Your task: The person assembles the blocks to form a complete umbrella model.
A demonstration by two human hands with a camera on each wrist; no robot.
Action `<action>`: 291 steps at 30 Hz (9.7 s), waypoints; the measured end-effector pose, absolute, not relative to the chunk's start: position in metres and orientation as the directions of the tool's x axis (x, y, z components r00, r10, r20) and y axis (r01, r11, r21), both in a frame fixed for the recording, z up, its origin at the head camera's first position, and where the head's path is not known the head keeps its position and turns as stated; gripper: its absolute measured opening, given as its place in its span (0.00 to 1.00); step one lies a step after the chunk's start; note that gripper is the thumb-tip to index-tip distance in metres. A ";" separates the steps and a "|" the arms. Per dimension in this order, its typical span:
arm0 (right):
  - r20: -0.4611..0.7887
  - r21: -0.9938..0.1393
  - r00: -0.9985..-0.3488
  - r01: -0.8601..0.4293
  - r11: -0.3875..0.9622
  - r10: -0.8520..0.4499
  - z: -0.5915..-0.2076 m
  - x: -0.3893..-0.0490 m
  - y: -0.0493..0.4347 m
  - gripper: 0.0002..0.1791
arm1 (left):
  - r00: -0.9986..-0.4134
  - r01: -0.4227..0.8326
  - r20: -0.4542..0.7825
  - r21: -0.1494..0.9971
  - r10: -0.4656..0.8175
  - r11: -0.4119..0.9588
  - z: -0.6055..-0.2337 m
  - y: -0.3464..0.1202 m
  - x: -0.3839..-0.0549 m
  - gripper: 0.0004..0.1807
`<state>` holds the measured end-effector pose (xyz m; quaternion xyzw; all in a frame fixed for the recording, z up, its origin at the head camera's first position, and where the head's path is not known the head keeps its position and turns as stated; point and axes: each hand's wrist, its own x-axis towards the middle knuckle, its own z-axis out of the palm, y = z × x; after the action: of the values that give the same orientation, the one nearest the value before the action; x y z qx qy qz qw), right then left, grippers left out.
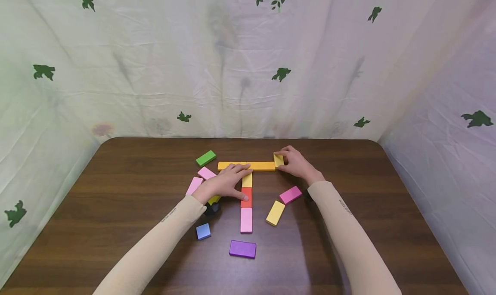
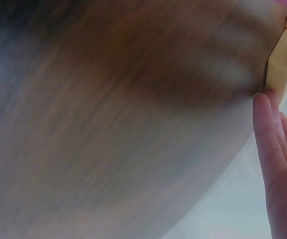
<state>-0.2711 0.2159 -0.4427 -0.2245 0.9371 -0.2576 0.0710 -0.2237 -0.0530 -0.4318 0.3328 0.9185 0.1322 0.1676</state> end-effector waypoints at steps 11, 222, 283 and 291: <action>0.083 -0.553 -0.863 -0.456 0.697 -0.498 -0.440 -0.258 0.228 0.25 | -0.726 0.553 -0.230 0.366 0.648 0.749 -0.431 -0.053 -0.223 0.48; 0.038 -0.431 -0.964 -0.253 0.866 -0.263 -0.436 -0.315 0.179 0.13 | -0.723 0.555 -0.233 0.365 0.650 0.748 -0.434 -0.054 -0.224 0.48; 0.040 -0.510 -0.918 -0.358 0.782 -0.394 -0.446 -0.292 0.213 0.20 | -0.725 0.548 -0.226 0.381 0.650 0.744 -0.437 -0.054 -0.223 0.48; 0.067 -0.530 -0.914 -0.373 0.762 -0.401 -0.443 -0.288 0.214 0.20 | -0.725 0.550 -0.229 0.376 0.650 0.746 -0.437 -0.054 -0.223 0.48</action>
<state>-0.2879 0.2142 -0.4428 -0.2060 0.9382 -0.2769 0.0253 -0.2234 -0.0540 -0.4367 0.3270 0.9176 0.1424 0.1755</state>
